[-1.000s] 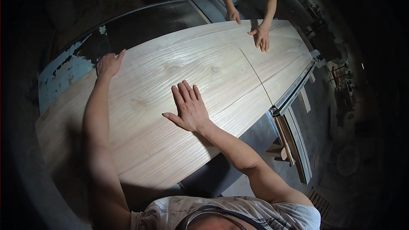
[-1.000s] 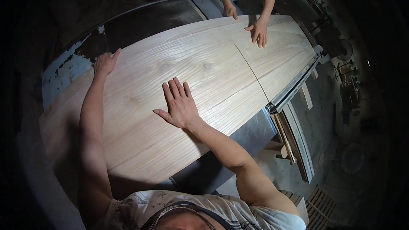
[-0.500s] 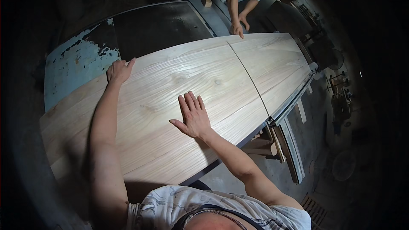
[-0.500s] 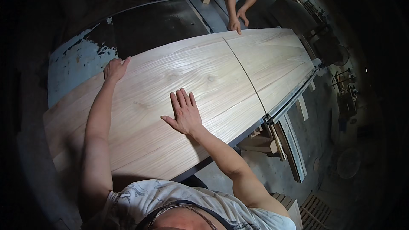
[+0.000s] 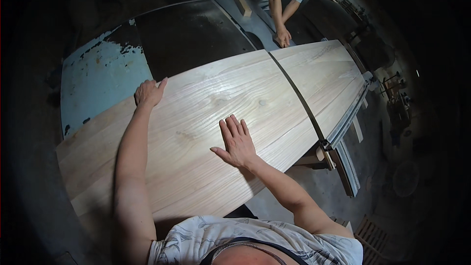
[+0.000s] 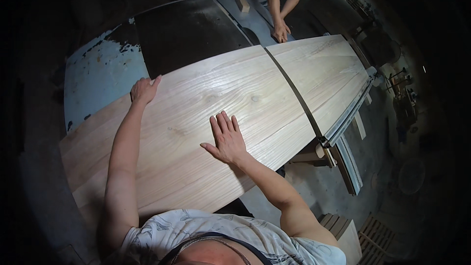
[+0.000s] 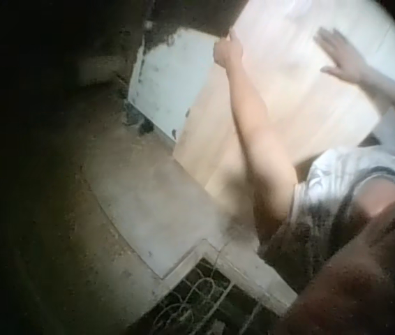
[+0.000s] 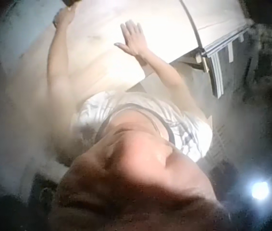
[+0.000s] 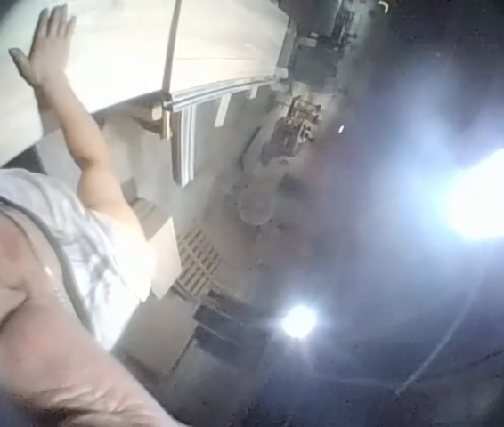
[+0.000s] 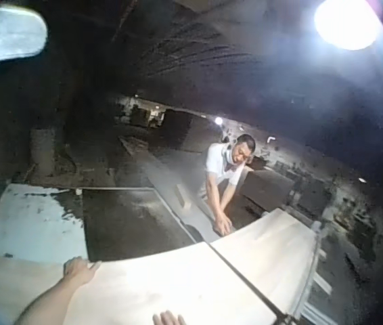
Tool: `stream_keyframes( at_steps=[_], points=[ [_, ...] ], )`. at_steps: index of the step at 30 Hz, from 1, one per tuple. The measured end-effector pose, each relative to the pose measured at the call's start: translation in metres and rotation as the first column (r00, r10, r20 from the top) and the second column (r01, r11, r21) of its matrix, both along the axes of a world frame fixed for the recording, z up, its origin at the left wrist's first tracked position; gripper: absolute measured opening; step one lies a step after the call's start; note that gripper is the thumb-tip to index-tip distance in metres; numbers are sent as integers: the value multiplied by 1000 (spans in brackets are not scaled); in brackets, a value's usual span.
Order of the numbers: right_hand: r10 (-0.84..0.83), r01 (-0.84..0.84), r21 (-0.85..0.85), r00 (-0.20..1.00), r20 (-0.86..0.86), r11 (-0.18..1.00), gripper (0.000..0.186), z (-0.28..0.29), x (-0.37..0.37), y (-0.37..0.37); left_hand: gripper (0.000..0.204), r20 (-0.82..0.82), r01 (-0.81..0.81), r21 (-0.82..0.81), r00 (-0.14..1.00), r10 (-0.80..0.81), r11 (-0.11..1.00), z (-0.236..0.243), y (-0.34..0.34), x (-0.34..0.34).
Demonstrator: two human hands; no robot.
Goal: The person takes cut wooden boards from a table saw and stacks them onto a pile on the floor. The person then checks their fingers and returns to the saw table to assist with more boards.
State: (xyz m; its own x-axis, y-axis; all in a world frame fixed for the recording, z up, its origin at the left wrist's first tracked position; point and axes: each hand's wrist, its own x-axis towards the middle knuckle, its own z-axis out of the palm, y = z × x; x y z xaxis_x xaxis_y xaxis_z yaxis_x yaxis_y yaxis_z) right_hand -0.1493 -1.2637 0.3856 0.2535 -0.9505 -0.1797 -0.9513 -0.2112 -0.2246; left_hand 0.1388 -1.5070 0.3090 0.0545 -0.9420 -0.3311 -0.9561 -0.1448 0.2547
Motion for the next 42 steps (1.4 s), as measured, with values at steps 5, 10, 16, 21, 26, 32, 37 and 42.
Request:
stream_keyframes(
  at_steps=[5,10,16,21,26,32,37,42],
  points=[
    [-32,33,-38,998,45,999,94,-2,-8,-2,75,64,50,-42,997,-48,998,-9,-5,-6],
    [-18,28,-58,986,164,998,80,-21,-25,-3,54,53,90,-372,996,-76,924,-23,20,-4],
    [87,-46,-125,931,354,991,59,-61,-44,16,46,115,87,-582,993,-24,808,-60,107,77],
    [-89,184,-156,874,478,971,48,-58,-90,69,54,210,-263,-481,892,401,836,-38,256,207],
    [-546,627,-96,735,403,773,46,-77,-116,71,62,391,-584,-408,582,713,701,13,325,315],
    [-854,181,976,-483,195,121,61,-96,-39,-17,88,379,-815,-275,397,836,511,85,265,433],
    [-604,168,902,-692,396,398,72,-96,47,-70,97,-147,-830,337,420,895,445,105,248,519],
    [-674,289,903,-601,429,317,74,-103,50,-87,96,-173,-836,392,343,923,384,92,281,520]
  ],
)
